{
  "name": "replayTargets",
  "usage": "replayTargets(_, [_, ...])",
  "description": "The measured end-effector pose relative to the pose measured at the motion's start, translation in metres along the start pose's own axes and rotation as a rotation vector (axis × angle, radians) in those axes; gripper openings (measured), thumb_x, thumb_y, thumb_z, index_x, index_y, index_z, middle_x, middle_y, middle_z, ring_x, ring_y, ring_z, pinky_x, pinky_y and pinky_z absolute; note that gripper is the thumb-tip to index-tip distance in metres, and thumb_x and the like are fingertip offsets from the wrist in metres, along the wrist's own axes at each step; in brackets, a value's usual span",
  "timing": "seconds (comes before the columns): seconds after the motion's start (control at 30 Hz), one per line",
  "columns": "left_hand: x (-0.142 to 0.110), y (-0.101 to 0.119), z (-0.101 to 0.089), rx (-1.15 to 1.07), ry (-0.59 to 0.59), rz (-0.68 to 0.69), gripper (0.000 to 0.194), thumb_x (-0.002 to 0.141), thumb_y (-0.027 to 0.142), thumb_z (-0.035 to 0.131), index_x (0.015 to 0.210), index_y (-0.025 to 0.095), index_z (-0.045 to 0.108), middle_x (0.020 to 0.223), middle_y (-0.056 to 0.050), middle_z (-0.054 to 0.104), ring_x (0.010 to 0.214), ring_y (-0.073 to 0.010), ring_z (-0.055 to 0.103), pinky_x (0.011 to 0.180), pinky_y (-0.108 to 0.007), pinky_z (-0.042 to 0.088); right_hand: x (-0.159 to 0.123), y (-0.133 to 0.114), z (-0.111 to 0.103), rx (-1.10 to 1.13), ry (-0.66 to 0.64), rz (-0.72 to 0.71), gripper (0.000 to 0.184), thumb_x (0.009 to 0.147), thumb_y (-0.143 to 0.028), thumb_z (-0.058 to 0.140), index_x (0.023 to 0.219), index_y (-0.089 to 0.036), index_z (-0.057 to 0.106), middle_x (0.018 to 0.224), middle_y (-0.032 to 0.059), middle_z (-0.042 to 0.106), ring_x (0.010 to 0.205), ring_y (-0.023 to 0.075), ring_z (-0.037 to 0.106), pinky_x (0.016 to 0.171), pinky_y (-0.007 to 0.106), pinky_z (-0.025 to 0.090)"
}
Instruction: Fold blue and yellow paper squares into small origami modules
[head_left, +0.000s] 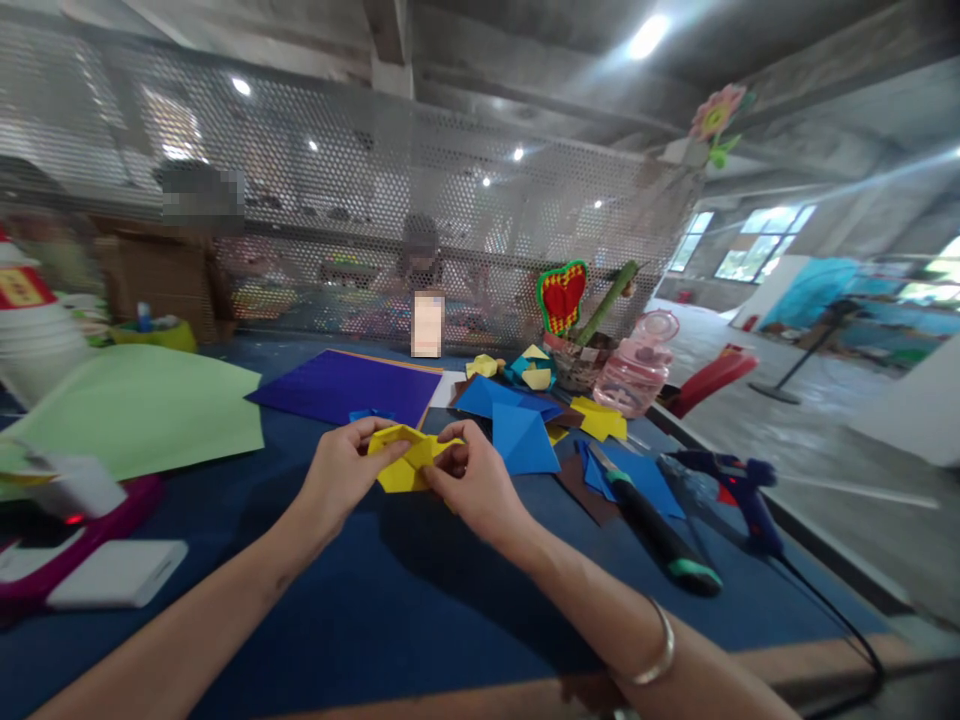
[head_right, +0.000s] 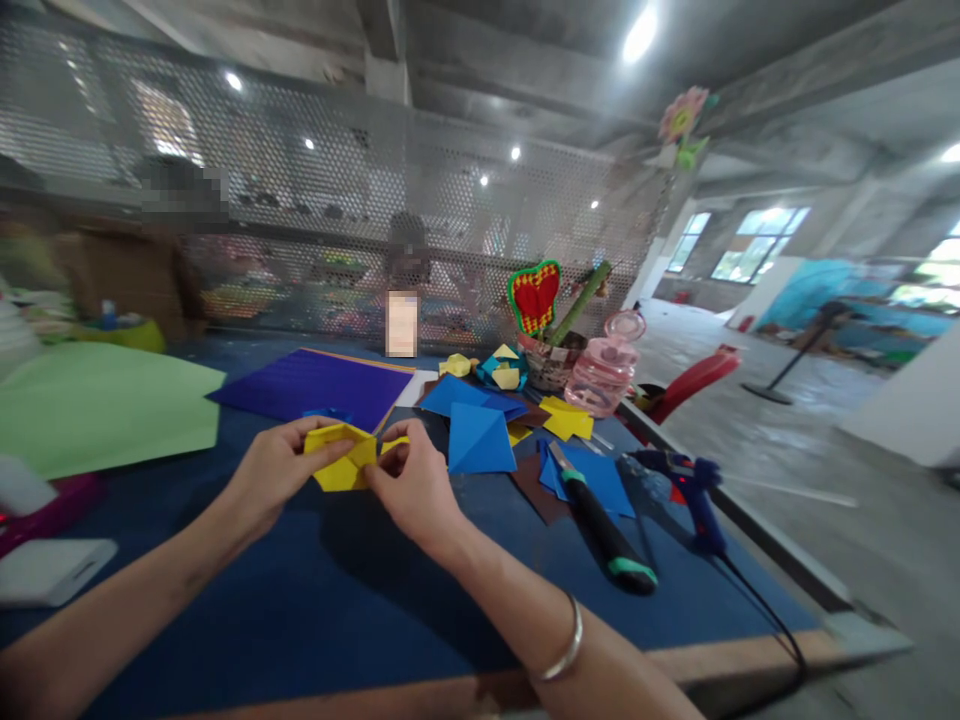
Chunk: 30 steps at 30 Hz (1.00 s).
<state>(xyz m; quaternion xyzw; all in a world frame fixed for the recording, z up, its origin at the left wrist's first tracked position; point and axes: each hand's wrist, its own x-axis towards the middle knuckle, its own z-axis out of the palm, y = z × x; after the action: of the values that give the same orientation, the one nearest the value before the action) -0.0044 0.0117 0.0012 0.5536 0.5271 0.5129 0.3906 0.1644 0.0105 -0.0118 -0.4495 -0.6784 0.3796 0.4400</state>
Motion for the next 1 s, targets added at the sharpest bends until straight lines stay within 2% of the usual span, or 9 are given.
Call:
replayTargets(0.07, [0.0,0.0,-0.001,0.029,-0.016,0.017,0.027,0.063,0.037,0.069,0.081,0.016,0.067,0.072,-0.002,0.068,0.064,-0.016,0.062,0.059,-0.024,0.046,0.0,-0.001,-0.001,-0.002,-0.004,0.0,0.034,0.076,-0.022,0.064,0.105,-0.024,0.046,0.071,-0.0044,0.063,0.062,0.0134,0.062,0.057,0.024,0.049])
replayTargets(0.13, [-0.001,0.001,-0.001,0.112,-0.039,0.089,0.022,0.066,0.035,0.067,0.077,0.017,0.067,0.07,-0.001,0.067,0.065,-0.0158,0.061,0.06,-0.024,0.046,0.0,-0.003,-0.003,-0.034,-0.004,-0.047,0.033,0.081,-0.026,0.061,0.111,-0.024,0.049,0.075,-0.0027,0.065,0.063,0.0134,0.062,0.057,0.024,0.049])
replayTargets(0.27, [-0.004,0.001,0.0,0.205,-0.079,0.179,0.015,0.071,0.032,0.062,0.076,0.019,0.067,0.071,0.0,0.068,0.068,-0.0162,0.063,0.063,-0.024,0.046,0.001,-0.006,-0.006,-0.183,0.011,-0.2,0.006,0.085,-0.025,0.058,0.086,-0.02,0.062,0.074,-0.0007,0.064,0.067,0.0131,0.062,0.059,0.023,0.048])
replayTargets(0.33, [-0.005,0.001,0.002,0.248,-0.079,0.198,0.013,0.073,0.03,0.06,0.078,0.02,0.067,0.073,0.0,0.069,0.069,-0.0163,0.063,0.063,-0.025,0.046,0.002,-0.006,-0.007,-0.223,0.043,-0.247,0.005,0.083,-0.02,0.06,0.079,-0.019,0.063,0.076,0.0001,0.064,0.068,0.0124,0.062,0.061,0.022,0.049])
replayTargets(0.47, [-0.009,0.001,0.004,0.361,-0.011,0.292,0.011,0.076,0.026,0.057,0.079,0.02,0.067,0.074,0.0,0.069,0.069,-0.0161,0.062,0.065,-0.025,0.045,0.001,-0.008,-0.006,-0.208,0.11,-0.359,0.005,0.083,-0.016,0.061,0.085,-0.019,0.064,0.09,0.003,0.064,0.078,0.0128,0.063,0.063,0.021,0.05])
replayTargets(0.6, [-0.014,0.0,0.004,0.374,0.051,0.39,0.017,0.073,0.013,0.053,0.081,0.021,0.066,0.075,0.002,0.068,0.068,-0.014,0.062,0.064,-0.023,0.044,0.0,-0.011,-0.006,-0.236,0.121,-0.43,0.008,0.083,-0.015,0.061,0.075,-0.018,0.063,0.091,0.0041,0.064,0.081,0.0137,0.062,0.065,0.022,0.051])
replayTargets(0.77, [-0.018,0.001,0.003,0.374,0.1,0.474,0.027,0.069,0.006,0.048,0.086,0.021,0.063,0.079,0.002,0.067,0.068,-0.0129,0.061,0.065,-0.022,0.044,0.001,-0.013,-0.008,-0.27,0.06,-0.407,0.008,0.085,-0.018,0.059,0.08,-0.017,0.065,0.094,0.0052,0.068,0.08,0.0147,0.063,0.07,0.025,0.051])
replayTargets(0.87, [-0.018,0.002,0.001,0.37,0.1,0.49,0.029,0.069,0.004,0.045,0.084,0.021,0.063,0.078,0.002,0.067,0.067,-0.0124,0.06,0.064,-0.022,0.044,0.002,-0.016,-0.01,-0.222,-0.037,-0.303,0.01,0.086,-0.021,0.058,0.082,-0.017,0.066,0.083,0.003,0.07,0.073,0.014,0.063,0.067,0.024,0.049])
replayTargets(1.0, [-0.016,0.005,-0.001,0.281,0.069,0.457,0.023,0.073,0.008,0.047,0.085,0.021,0.063,0.081,0.0,0.068,0.074,-0.014,0.062,0.068,-0.023,0.046,0.003,-0.019,-0.011,-0.062,-0.093,-0.207,0.015,0.083,-0.026,0.06,0.072,-0.016,0.064,0.07,0.0009,0.066,0.066,0.0131,0.06,0.062,0.023,0.046])
